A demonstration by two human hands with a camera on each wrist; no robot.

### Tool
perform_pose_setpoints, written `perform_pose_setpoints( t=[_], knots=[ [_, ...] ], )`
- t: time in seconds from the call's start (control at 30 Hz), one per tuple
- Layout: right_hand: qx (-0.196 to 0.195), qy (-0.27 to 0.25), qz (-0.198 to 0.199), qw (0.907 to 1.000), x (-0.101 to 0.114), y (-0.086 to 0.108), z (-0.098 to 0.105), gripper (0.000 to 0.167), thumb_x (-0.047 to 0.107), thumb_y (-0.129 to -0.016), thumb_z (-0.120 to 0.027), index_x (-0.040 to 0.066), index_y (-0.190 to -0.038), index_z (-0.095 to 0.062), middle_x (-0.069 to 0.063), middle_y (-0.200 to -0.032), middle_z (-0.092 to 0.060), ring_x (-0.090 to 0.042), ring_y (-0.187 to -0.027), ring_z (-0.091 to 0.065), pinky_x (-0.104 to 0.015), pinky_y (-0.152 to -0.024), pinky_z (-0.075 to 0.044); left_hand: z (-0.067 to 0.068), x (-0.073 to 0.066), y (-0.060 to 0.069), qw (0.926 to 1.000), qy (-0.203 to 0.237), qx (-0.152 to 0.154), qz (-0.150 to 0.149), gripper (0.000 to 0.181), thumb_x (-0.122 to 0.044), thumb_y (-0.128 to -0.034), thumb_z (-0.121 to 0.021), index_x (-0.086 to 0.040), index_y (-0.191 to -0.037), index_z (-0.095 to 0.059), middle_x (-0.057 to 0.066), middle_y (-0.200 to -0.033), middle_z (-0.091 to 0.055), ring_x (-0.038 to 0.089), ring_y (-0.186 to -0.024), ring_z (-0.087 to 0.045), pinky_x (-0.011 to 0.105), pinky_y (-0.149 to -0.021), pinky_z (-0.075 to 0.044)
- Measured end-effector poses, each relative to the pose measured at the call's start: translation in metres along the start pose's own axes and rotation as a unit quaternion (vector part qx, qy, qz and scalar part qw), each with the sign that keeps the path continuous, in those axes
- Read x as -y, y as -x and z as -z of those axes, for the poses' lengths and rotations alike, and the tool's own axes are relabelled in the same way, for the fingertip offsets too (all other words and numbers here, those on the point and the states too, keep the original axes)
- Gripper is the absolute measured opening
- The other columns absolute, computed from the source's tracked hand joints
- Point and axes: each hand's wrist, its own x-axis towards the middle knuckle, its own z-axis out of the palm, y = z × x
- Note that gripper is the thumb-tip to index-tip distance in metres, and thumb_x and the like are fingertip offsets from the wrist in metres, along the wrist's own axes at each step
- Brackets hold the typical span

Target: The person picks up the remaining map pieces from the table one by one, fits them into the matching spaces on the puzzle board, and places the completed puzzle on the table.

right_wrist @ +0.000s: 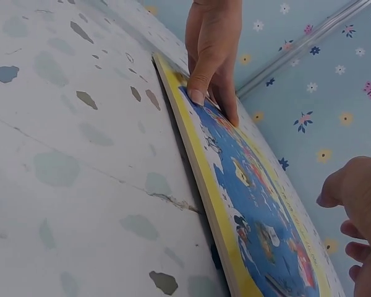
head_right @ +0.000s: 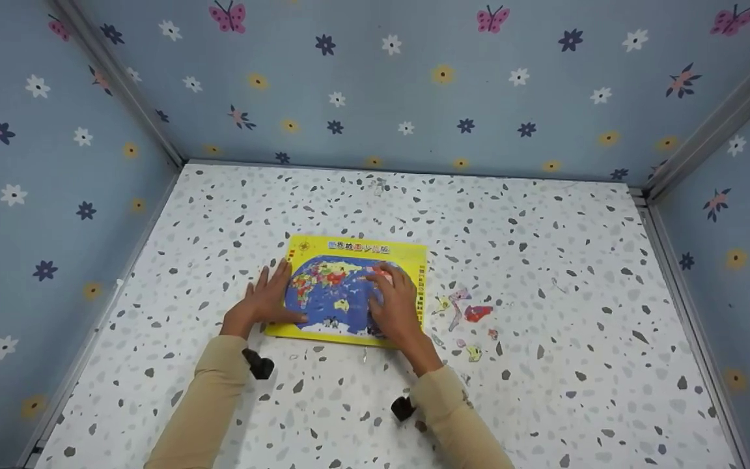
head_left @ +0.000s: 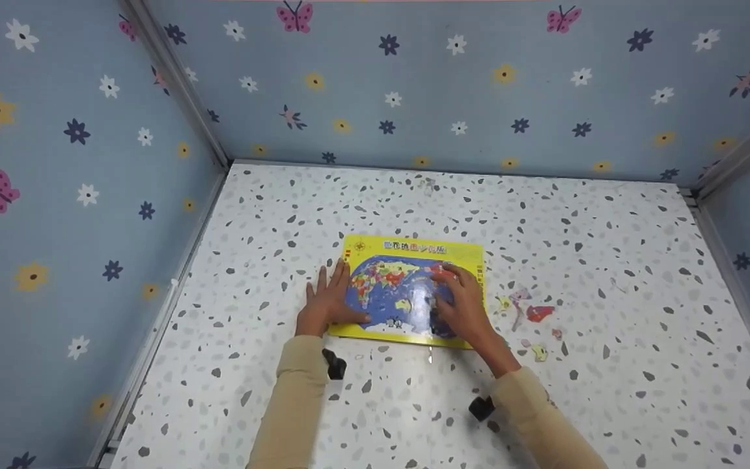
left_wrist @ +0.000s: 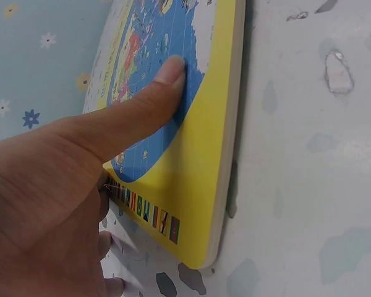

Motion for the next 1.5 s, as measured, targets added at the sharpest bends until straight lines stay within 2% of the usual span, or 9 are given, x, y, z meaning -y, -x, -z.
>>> perform_pose_setpoints(
  t=[0.17, 0.4, 0.6, 0.9, 1.07, 1.3, 1.5],
  knots=[
    [-0.004, -0.009, -0.008, 0.9999, -0.004, 0.005, 0.009, 0.032, 0.003, -0.083, -0.066, 0.011, -0.114, -0.067, -0.014, -0.137, -0.049, -0.034, -0.131, -0.041, -0.057, -0.109, -0.028, 0.0, -0.001, 0.0, 1.0, 0.006, -0.002, 0.003, 0.122, -0.051, -0.0697, -0.08, -0.018, -0.155, 0.0, -0.001, -0.162, 0.011, 0.031, -0.148, 0.014, 0.057, -0.118, 0.006],
    [0.004, -0.013, -0.062, 0.998, -0.008, 0.013, 0.017, 0.032, 0.004, -0.085, -0.065, 0.012, -0.116, -0.066, -0.011, -0.141, -0.046, -0.032, -0.135, -0.035, -0.056, -0.111, -0.028, 0.0, -0.001, 0.0, 1.0, 0.004, -0.007, 0.0, 0.123, -0.052, -0.0695, -0.08, -0.017, -0.155, 0.0, 0.0, -0.162, 0.01, 0.032, -0.148, 0.013, 0.058, -0.118, 0.005],
    [-0.008, -0.02, -0.068, 0.9974, -0.014, 0.021, 0.024, 0.028, 0.006, -0.088, -0.064, 0.01, -0.115, -0.067, -0.013, -0.139, -0.047, -0.034, -0.134, -0.038, -0.054, -0.109, -0.033, -0.002, 0.001, 0.002, 1.0, 0.003, -0.005, -0.004, 0.121, -0.05, -0.0703, -0.08, -0.016, -0.155, -0.001, 0.001, -0.162, 0.009, 0.034, -0.148, 0.013, 0.059, -0.117, 0.004],
    [-0.024, -0.02, -0.09, 0.9954, -0.027, 0.034, 0.038, 0.029, 0.006, -0.088, -0.064, 0.007, -0.117, -0.065, -0.013, -0.14, -0.047, -0.034, -0.134, -0.038, -0.054, -0.111, -0.031, -0.002, 0.0, 0.0, 1.0, 0.002, -0.007, 0.0, 0.121, -0.049, -0.0706, -0.08, -0.015, -0.155, -0.001, 0.002, -0.163, 0.008, 0.034, -0.148, 0.012, 0.058, -0.118, 0.004],
    [-0.032, -0.028, -0.114, 0.9926, -0.034, 0.046, 0.047, 0.03, 0.007, -0.09, -0.063, 0.009, -0.12, -0.064, -0.012, -0.142, -0.044, -0.034, -0.137, -0.034, -0.056, -0.112, -0.03, -0.001, -0.002, 0.0, 1.0, 0.0, -0.007, -0.003, 0.121, -0.051, -0.0708, -0.08, -0.016, -0.155, 0.0, 0.001, -0.162, 0.008, 0.033, -0.148, 0.013, 0.058, -0.118, 0.004],
    [-0.051, -0.032, -0.113, 0.9918, -0.044, 0.058, 0.059, 0.031, 0.006, -0.089, -0.063, 0.01, -0.12, -0.063, -0.013, -0.142, -0.045, -0.032, -0.136, -0.037, -0.052, -0.111, -0.032, -0.001, 0.0, -0.001, 1.0, 0.006, -0.007, -0.001, 0.122, -0.05, -0.0697, -0.081, -0.016, -0.155, 0.0, 0.0, -0.162, 0.009, 0.032, -0.148, 0.014, 0.057, -0.118, 0.006],
    [-0.053, -0.035, -0.136, 0.9887, -0.049, 0.066, 0.065, 0.032, 0.007, -0.09, -0.062, 0.01, -0.121, -0.063, -0.014, -0.141, -0.044, -0.033, -0.137, -0.036, -0.052, -0.112, -0.031, -0.002, 0.001, -0.003, 1.0, 0.004, -0.005, -0.005, 0.123, -0.051, -0.0703, -0.08, -0.015, -0.155, 0.001, 0.001, -0.162, 0.009, 0.032, -0.147, 0.014, 0.058, -0.117, 0.006]
  ],
)
